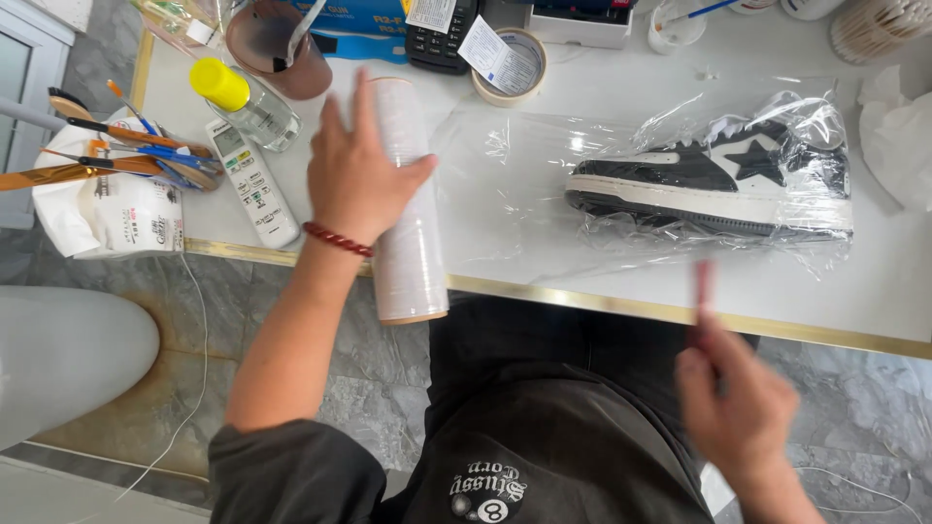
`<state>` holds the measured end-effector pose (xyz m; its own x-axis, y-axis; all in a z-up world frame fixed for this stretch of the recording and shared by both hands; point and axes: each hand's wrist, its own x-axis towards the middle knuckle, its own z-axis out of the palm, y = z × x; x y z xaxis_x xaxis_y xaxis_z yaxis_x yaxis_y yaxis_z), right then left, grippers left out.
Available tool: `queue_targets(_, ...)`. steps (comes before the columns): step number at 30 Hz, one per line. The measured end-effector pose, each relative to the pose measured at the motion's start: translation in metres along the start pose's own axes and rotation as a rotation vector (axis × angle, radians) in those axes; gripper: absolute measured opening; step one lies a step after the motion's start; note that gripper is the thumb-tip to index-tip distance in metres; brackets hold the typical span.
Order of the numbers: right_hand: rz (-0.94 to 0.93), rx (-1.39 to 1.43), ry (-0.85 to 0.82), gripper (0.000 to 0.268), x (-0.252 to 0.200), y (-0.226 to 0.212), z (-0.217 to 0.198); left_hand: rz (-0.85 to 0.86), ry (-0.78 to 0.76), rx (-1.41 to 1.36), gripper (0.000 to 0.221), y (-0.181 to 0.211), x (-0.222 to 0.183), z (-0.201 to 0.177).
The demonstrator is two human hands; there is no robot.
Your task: Wrapping a sneaker in protective plastic wrap.
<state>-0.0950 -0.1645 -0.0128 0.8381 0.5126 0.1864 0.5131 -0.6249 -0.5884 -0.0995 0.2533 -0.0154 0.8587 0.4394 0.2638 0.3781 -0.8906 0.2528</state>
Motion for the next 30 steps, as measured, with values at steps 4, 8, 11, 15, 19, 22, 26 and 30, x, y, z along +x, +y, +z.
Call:
queue_targets(4,-0.157,-0.049,0.194,0.023,0.025,0.006,-0.008,-0.363,-0.235,-0.44,0.109,-0.026,-0.01,-0.006)
queue_targets(8,-0.368,-0.015,0.15,0.024,0.044,-0.014,-0.002,-0.452,-0.131,-0.632,0.101,-0.054,-0.02,-0.001)
queue_targets(11,-0.371,0.046,0.113,0.027,0.039,-0.004,0.007,-0.407,-0.014,-1.15,0.101,-0.082,-0.035,0.001)
queue_targets(15,-0.343,0.06,0.117,0.028,0.035,0.0,0.009,-0.343,0.041,-1.22,0.101,-0.081,-0.05,-0.029)
queue_targets(19,-0.369,0.029,0.176,0.026,0.033,0.011,0.008,-0.103,0.148,-1.178,0.107,-0.079,-0.063,-0.059)
queue_targets(22,-0.396,-0.006,0.196,0.025,0.033,0.019,0.012,-0.057,0.185,-1.162,0.113,-0.071,-0.072,-0.081)
queue_targets(26,-0.61,0.031,0.139,0.024,0.059,-0.006,0.018,-0.038,0.219,-1.124,0.12,-0.047,-0.08,-0.101)
queue_targets(30,-0.657,0.061,0.037,0.032,0.076,-0.014,0.054,-0.017,0.234,-1.079,0.12,-0.046,-0.09,-0.103)
